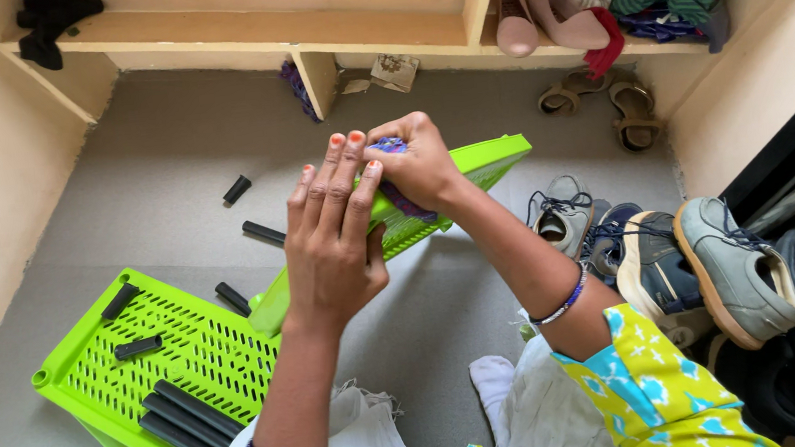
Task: The person sits on the floor and wipes a green plastic tray with a cloth. They rotate the tray to clean different sides and edges, then place it back on the floor.
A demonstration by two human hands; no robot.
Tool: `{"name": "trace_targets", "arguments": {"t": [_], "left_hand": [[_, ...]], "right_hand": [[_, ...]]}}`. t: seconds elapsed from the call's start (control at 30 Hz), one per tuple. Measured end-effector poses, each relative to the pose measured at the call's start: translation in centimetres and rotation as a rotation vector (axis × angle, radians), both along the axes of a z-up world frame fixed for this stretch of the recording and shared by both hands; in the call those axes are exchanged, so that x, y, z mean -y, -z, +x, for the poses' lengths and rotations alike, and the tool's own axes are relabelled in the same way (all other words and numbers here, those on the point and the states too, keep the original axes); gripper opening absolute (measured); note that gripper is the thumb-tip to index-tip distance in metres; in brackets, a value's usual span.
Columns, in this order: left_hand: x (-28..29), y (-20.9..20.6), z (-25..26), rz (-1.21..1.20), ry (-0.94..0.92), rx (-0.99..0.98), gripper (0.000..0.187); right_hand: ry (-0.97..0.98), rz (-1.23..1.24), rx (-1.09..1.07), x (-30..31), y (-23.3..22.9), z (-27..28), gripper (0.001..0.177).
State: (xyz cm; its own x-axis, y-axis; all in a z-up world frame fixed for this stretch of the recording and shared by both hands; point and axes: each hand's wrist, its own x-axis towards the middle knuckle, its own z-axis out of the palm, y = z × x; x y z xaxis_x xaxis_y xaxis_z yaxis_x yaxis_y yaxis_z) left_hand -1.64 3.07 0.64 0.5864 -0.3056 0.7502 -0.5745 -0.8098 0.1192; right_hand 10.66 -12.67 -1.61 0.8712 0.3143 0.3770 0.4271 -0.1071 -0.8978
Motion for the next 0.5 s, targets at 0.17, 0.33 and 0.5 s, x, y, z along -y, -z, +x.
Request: {"name": "trace_targets", "arguments": {"t": [0.17, 0.33, 0.5], "left_hand": [[-0.7, 0.1, 0.7, -0.076, 0.183, -0.148, 0.057], [-0.4, 1.6, 1.2, -0.176, 0.157, -0.190, 0.052], [0.1, 2.4, 1.4, -0.214, 0.030, -0.234, 0.051]], "right_hand": [[0.004, -0.092, -0.053, -0.1, 0.4, -0.7, 0.025], [0.074, 0.034, -0.067, -0.7, 0.9, -2.1, 0.027], [0.278, 0.048, 0.222, -1.5, 3.2, -3.6, 0.024]]}}
